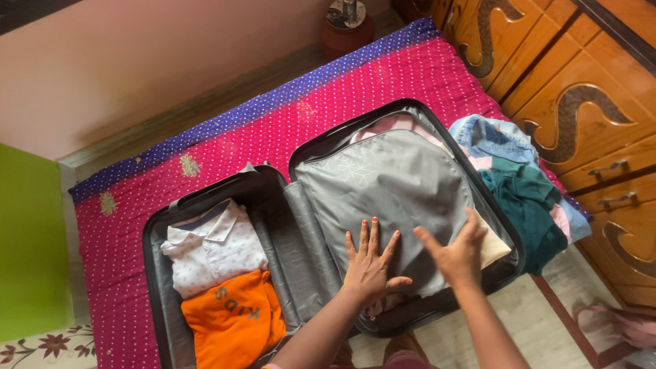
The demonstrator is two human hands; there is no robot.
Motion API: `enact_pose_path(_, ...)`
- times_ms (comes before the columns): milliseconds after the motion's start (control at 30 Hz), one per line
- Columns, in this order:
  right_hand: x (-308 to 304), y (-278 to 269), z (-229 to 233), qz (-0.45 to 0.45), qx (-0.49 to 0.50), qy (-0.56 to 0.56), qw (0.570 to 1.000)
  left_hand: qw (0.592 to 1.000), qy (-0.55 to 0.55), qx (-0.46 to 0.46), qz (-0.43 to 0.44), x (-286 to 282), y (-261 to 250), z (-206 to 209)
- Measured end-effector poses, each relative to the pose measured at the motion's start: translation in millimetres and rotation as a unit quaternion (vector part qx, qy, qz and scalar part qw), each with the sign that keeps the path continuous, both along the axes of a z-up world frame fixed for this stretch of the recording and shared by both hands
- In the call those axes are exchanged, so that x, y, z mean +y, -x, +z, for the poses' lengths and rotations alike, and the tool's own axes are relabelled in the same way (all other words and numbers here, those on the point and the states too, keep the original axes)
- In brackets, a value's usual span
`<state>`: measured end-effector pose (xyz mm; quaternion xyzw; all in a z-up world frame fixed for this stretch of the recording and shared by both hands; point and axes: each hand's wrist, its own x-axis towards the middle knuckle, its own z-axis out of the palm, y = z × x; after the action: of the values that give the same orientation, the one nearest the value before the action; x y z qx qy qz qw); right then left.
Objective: The person folds several items of clothing and packs them into a black suitcase on a bed, then zips up the inner compartment.
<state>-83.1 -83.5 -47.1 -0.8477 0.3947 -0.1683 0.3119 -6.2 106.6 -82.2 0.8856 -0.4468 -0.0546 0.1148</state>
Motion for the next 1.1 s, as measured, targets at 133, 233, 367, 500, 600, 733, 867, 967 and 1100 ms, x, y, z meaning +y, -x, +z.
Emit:
enact_pose_path(133, 15, 11, 3, 0.015, 0.028, -0.016, 0.999, 1.0, -0.001, 0.027, -0.009, 1, 6, 4)
enact_pose_path(233, -16, 32, -10, 0.01, 0.017, 0.002, 1.0, 0.997, -0.012, 0.069, -0.017, 5, 2, 12)
enact_pose_path(367, -69, 67, -28, -0.015, 0.041, -0.023, 0.999, 0.996, 0.014, 0.072, -0.046, 18, 3, 19)
enact_pose_path(500, -125, 84, -42, 0.013, 0.009, -0.087, 0.996, 0.996, 0.017, 0.065, -0.059, 34, 7, 20)
enact_pose_path(600, -161, 82, -48, 0.023, 0.068, -0.034, 0.997, 0.995, -0.004, 0.071, -0.063, 48, 10, 24)
enact_pose_path(733, -165, 71, -64, 0.01, 0.061, -0.099, 0.993, 0.993, -0.038, 0.097, -0.046, 67, 11, 28)
enact_pose_path(867, -151, 62, -74, -0.006, 0.102, -0.019, 0.995, 0.992, -0.038, 0.115, -0.027, 81, 17, 35)
enact_pose_path(967, -147, 63, -77, -0.008, 0.064, 0.026, 0.998, 0.989, -0.046, 0.141, -0.028, 82, 15, 38)
enact_pose_path(1100, -121, 75, -69, -0.037, -0.022, -0.033, 0.998, 0.992, -0.033, 0.121, -0.03, 84, 14, 31)
